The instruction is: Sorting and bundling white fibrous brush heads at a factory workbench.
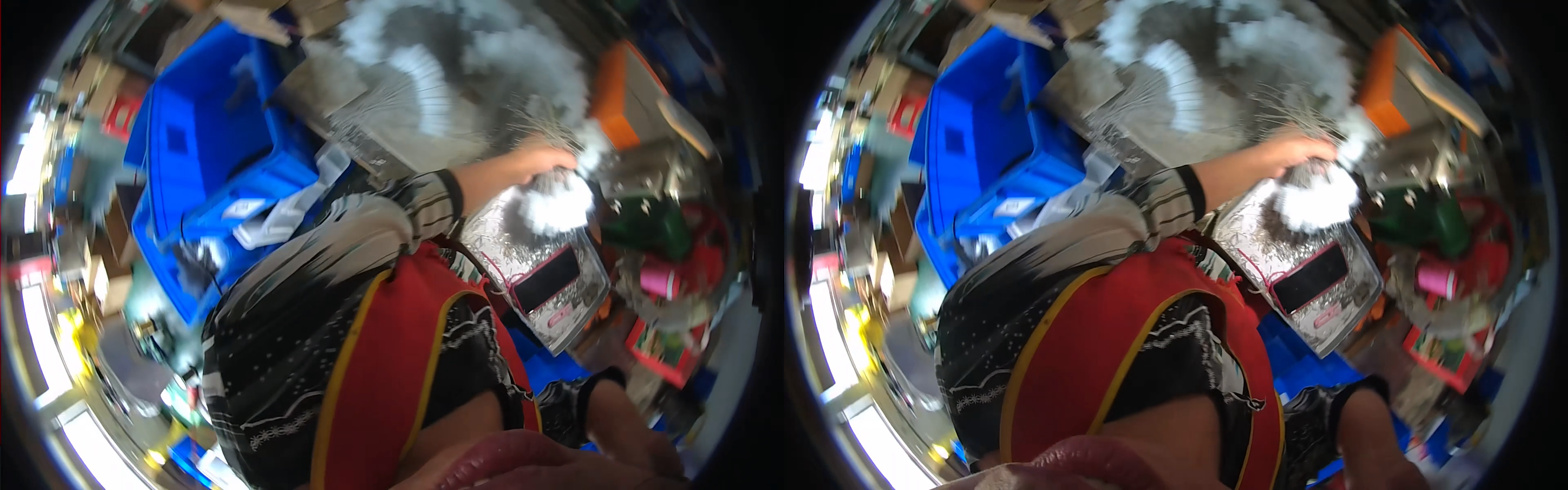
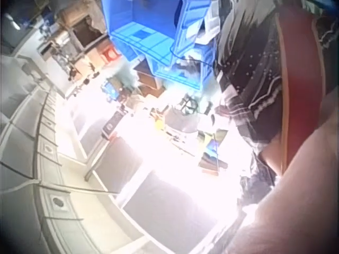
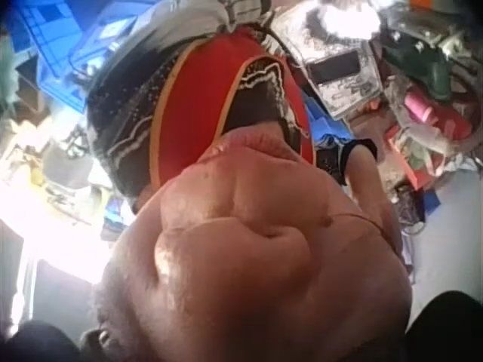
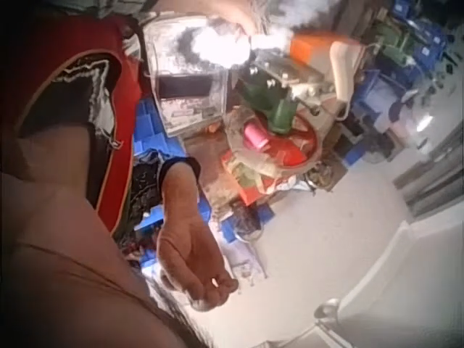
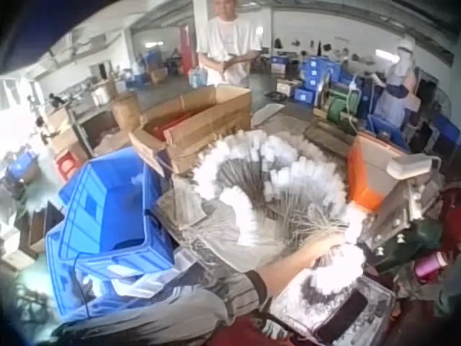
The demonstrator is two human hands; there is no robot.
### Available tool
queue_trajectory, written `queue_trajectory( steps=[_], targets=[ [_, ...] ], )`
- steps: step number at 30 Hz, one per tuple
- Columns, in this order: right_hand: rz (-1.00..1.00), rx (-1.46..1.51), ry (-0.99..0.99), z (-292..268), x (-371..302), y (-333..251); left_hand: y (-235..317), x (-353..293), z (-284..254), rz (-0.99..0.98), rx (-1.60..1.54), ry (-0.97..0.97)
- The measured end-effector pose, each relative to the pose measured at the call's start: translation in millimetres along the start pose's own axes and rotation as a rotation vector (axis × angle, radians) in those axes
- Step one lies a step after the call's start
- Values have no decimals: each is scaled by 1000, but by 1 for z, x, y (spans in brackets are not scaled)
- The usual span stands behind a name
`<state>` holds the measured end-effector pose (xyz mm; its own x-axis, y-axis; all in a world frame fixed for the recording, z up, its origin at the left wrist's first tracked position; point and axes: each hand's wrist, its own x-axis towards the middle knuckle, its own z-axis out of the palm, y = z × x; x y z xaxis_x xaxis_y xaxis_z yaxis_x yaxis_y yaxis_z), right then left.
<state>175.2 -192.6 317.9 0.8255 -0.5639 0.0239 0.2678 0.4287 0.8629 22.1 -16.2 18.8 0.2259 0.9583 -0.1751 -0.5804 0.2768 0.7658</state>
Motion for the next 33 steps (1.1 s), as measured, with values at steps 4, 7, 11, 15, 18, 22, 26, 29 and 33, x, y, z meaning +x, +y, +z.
queue_trajectory(
  steps=[4, 7, 11, 15, 18, 22, 26, 29, 33],
  targets=[
    [-893, 450, 1693, -26, -22, -36, -18, 16, -25, 22, -46, 36],
    [-2662, -183, 2961, -45, -97, -106, 4, -9, -26, 91, 44, 183],
    [-2723, -1015, 2439, 8, -202, -166, 9, -11, -30, 101, 136, 193],
    [-2790, -1864, 2165, 55, -225, -211, 33, -30, -56, 159, 144, 228],
    [-2881, -1554, 1882, 24, -224, -221, 33, -59, -60, 209, 171, 275],
    [-2559, -949, 2084, -40, -200, -201, -2, -79, -9, 216, 177, 245],
    [-2489, -229, 1987, -76, -138, -162, -10, -29, 84, 221, 178, 112],
    [-2626, 336, 1563, -112, -100, -169, -41, 7, 91, 156, 173, 115],
    [-2704, 886, 1224, -144, -34, -165, 20, -5, -46, 175, 220, 41]
  ],
)
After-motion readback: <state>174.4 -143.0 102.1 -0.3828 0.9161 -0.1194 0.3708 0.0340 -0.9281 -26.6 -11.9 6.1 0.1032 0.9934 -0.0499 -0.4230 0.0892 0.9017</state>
